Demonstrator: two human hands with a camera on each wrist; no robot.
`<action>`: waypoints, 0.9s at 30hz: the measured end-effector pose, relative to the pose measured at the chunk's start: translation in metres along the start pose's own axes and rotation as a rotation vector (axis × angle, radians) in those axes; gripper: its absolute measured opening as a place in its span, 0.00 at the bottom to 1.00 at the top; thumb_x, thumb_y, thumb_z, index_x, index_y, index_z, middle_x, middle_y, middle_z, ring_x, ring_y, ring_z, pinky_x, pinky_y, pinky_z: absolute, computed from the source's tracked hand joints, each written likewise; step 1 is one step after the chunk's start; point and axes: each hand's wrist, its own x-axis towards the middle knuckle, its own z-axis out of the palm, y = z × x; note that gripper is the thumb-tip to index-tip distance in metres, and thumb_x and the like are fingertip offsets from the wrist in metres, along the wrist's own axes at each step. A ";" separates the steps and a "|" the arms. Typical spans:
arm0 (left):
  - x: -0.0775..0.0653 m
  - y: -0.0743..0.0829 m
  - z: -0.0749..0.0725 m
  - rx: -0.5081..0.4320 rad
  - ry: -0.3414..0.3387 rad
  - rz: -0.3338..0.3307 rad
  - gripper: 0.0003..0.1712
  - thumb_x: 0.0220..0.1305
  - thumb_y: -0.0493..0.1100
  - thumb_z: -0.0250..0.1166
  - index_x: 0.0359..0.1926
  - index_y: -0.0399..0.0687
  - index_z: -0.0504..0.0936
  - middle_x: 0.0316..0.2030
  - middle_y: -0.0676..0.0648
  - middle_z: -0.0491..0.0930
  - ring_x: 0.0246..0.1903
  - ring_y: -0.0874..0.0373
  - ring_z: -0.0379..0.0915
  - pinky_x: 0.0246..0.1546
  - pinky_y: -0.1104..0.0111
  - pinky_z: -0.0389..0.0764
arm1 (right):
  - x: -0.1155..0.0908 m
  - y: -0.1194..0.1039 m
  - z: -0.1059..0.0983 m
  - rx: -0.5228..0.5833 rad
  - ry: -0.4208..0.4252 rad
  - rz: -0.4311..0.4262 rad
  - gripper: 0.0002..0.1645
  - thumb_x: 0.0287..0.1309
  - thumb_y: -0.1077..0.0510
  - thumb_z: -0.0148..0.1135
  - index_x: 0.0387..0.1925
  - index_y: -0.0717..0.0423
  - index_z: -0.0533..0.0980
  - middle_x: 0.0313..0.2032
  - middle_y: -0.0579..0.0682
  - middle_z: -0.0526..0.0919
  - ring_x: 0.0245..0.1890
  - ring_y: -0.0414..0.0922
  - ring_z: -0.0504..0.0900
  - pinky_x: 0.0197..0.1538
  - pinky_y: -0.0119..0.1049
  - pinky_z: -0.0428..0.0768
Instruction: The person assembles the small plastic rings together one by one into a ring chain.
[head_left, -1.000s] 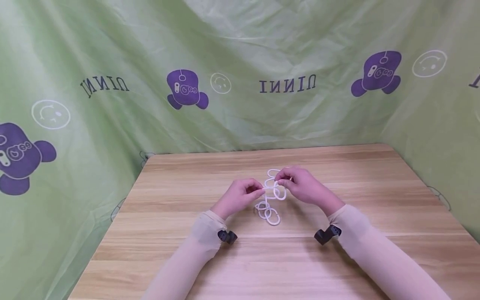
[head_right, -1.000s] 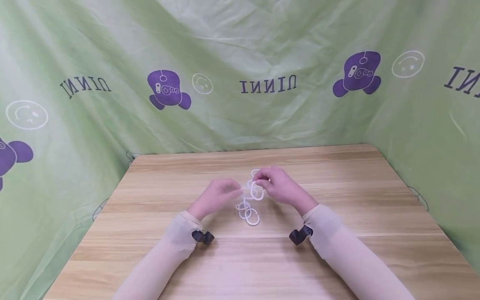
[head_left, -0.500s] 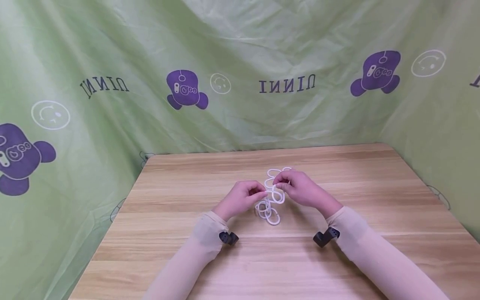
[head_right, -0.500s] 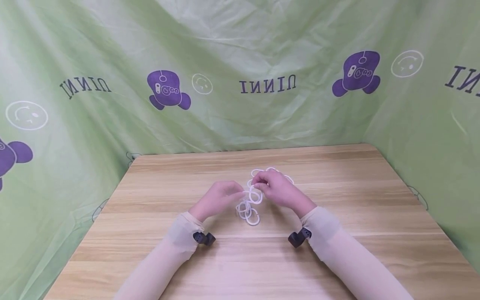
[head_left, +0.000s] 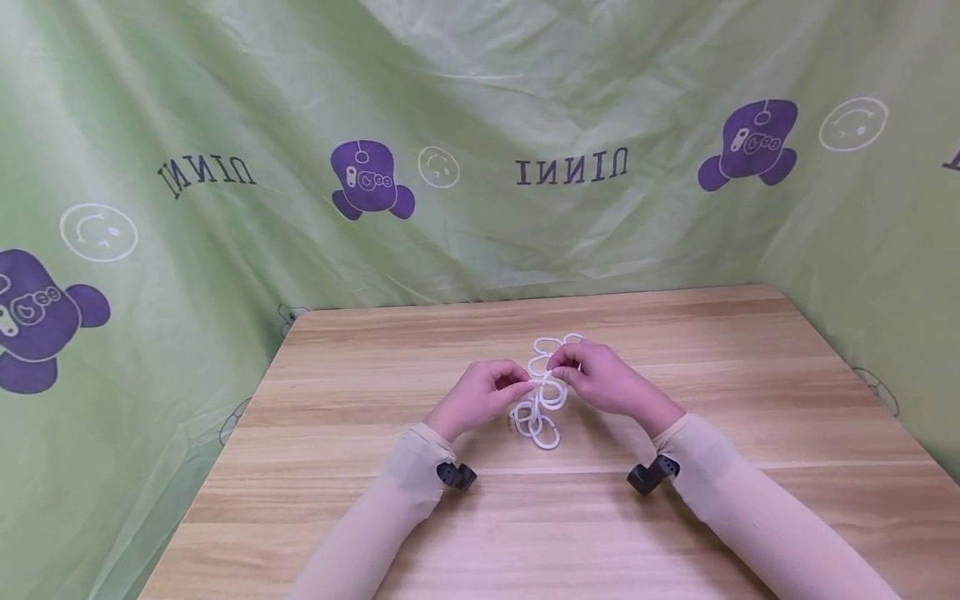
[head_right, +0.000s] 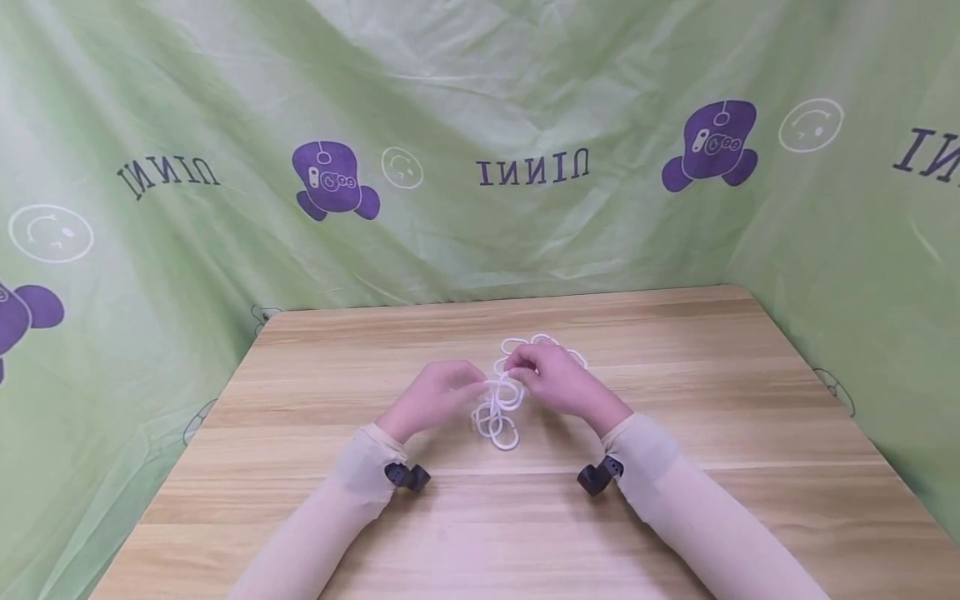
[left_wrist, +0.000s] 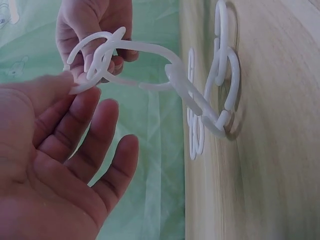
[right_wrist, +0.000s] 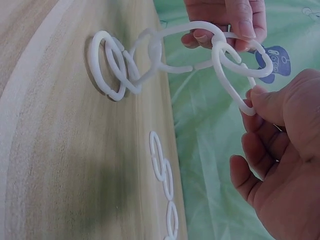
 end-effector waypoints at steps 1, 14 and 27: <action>-0.001 0.001 -0.001 -0.009 -0.012 0.005 0.05 0.66 0.41 0.66 0.37 0.44 0.85 0.31 0.48 0.83 0.32 0.50 0.78 0.36 0.59 0.80 | 0.000 0.000 0.000 0.003 0.004 0.007 0.03 0.63 0.63 0.63 0.36 0.54 0.81 0.31 0.42 0.79 0.36 0.43 0.75 0.41 0.40 0.76; -0.001 -0.002 0.001 0.033 -0.078 -0.019 0.11 0.67 0.47 0.65 0.36 0.43 0.85 0.28 0.54 0.81 0.32 0.51 0.77 0.34 0.67 0.78 | 0.001 -0.005 0.001 0.068 0.062 0.093 0.05 0.67 0.60 0.60 0.41 0.56 0.80 0.31 0.46 0.79 0.29 0.46 0.74 0.31 0.39 0.75; 0.001 -0.003 0.000 0.013 0.037 -0.059 0.08 0.68 0.45 0.64 0.40 0.46 0.85 0.32 0.46 0.83 0.32 0.58 0.76 0.35 0.69 0.78 | 0.000 -0.008 0.004 0.160 0.137 0.106 0.06 0.66 0.59 0.61 0.41 0.57 0.79 0.32 0.47 0.81 0.31 0.48 0.75 0.32 0.39 0.75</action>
